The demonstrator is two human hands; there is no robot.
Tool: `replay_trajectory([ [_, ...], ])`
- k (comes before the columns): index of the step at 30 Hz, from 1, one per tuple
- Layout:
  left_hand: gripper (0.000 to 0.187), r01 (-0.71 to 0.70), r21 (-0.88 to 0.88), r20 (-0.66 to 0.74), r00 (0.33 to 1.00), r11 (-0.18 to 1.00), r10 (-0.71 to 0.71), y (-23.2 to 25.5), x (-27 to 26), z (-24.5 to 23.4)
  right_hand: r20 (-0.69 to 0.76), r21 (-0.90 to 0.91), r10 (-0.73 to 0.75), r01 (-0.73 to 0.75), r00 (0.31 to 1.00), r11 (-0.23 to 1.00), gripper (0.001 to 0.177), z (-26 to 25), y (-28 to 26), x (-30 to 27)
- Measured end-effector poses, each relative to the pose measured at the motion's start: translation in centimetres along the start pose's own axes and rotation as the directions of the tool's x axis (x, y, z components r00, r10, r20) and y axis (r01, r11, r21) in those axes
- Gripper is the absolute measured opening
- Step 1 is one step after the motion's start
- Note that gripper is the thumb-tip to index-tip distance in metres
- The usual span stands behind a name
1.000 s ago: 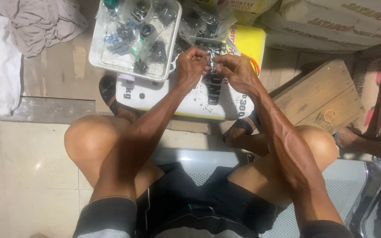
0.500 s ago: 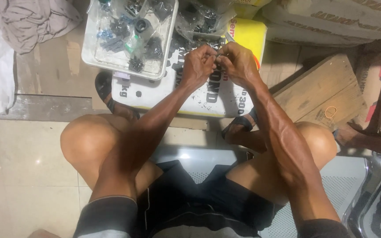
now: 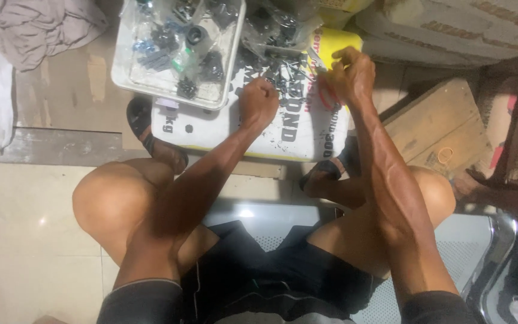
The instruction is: Sorting small black plastic components from a pile into a white plastic tray
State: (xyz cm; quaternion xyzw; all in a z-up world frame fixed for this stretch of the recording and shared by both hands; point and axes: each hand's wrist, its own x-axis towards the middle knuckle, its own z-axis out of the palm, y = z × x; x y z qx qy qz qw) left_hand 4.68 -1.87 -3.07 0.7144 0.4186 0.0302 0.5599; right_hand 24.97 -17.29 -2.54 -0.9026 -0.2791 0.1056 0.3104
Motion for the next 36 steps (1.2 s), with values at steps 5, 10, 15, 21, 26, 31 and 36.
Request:
replay_trajectory([
  [5, 0.031, -0.035, 0.275, 0.099, 0.995, 0.961, 0.008, 0.2, -1.1, -1.5, 0.146, -0.319, -0.003, 0.05, 0.989, 0.947, 0.022, 4.0, 0.8, -0.7],
  [10, 0.033, -0.027, 0.383, 0.206, 0.977, 0.923, -0.057, 6.8, -6.7, -7.2, 0.215, -0.364, -0.038, 0.116, 0.976, 0.924, 0.02, 5.3, 0.5, -0.5],
  [15, 0.027, -0.057, 0.503, 0.236, 0.969, 0.862, -0.073, 6.4, -6.3, -7.1, 0.193, -0.489, -0.068, 0.156, 0.979, 0.858, 0.018, 6.3, -0.3, -1.1],
  [21, 0.028, -0.095, 0.475, 0.162, 0.987, 0.875, 0.019, 1.8, -3.6, -4.0, 0.204, -0.538, -0.093, 0.191, 0.975, 0.821, 0.019, 7.5, 0.7, -3.2],
  [26, 0.034, -0.186, 0.36, 0.073, 0.983, 0.914, 0.171, 4.4, -4.2, -6.2, 0.232, -0.523, 0.064, 0.069, 0.971, 0.85, 0.017, 8.3, 2.4, -2.1],
  [31, 0.039, -0.296, 0.328, 0.034, 0.953, 0.897, 0.302, 3.8, -3.4, -5.9, 0.25, -0.527, 0.23, -0.067, 0.941, 0.847, 0.014, 7.1, 1.6, -1.7],
  [36, 0.029, -0.313, 0.491, 0.017, 0.937, 0.813, 0.35, -1.2, 1.8, -2.5, 0.23, -0.451, 0.052, 0.059, 0.972, 0.891, 0.016, 7.1, 3.4, -2.4],
])
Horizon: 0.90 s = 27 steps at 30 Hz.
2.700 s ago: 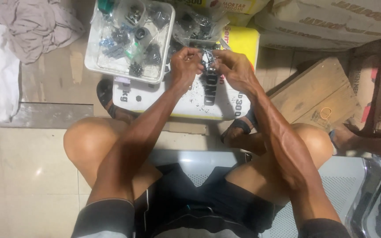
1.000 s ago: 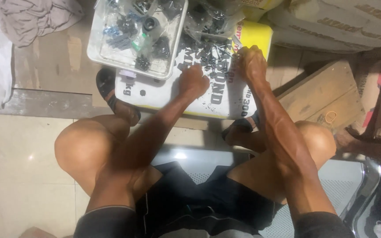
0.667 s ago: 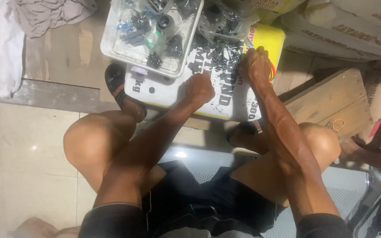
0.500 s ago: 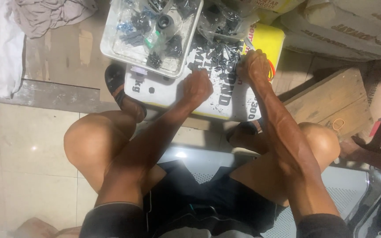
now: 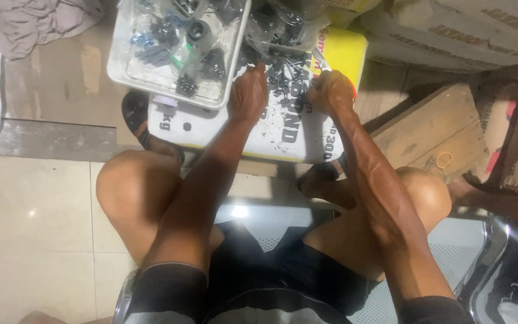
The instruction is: Sorting small black plastic components from a pile into a white plastic tray
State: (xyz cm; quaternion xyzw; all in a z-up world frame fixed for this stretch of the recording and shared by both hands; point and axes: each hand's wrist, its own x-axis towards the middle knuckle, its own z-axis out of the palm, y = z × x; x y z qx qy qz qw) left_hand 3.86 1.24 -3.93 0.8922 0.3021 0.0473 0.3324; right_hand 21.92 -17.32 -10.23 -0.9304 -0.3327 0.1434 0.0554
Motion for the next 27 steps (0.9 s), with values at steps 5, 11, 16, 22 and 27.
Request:
replay_trajectory([
  [5, 0.026, -0.027, 0.134, -0.099, 0.994, 0.991, 0.041, -1.1, 2.4, 3.1, 0.065, 0.268, 0.019, -0.036, 0.998, 0.963, 0.04, -6.7, -2.2, -0.1],
  [11, 0.016, -0.117, 0.209, -0.264, 0.949, 0.971, 0.171, -0.5, 1.5, 3.4, 0.124, 0.416, 0.088, -0.132, 0.988, 0.9, 0.015, -11.1, -4.4, -2.4],
  [16, 0.017, -0.003, -0.451, -0.228, 0.967, 0.892, -0.112, 3.2, -0.6, 0.1, 0.053, 0.658, -0.108, 0.047, 0.993, 0.752, 0.007, -12.2, -5.6, -4.1],
  [22, 0.016, 0.21, -0.839, 0.064, 0.954, 0.501, -0.293, 6.1, -1.8, -3.4, 0.023, 0.641, -0.157, 0.107, 0.987, 0.76, 0.014, -10.9, -8.9, -4.7],
  [27, 0.015, 0.165, -0.873, 0.051, 0.967, 0.459, -0.251, 6.7, -2.0, -3.5, -0.106, 0.545, -0.25, 0.266, 0.962, 0.795, 0.016, -9.2, -8.0, -4.2],
])
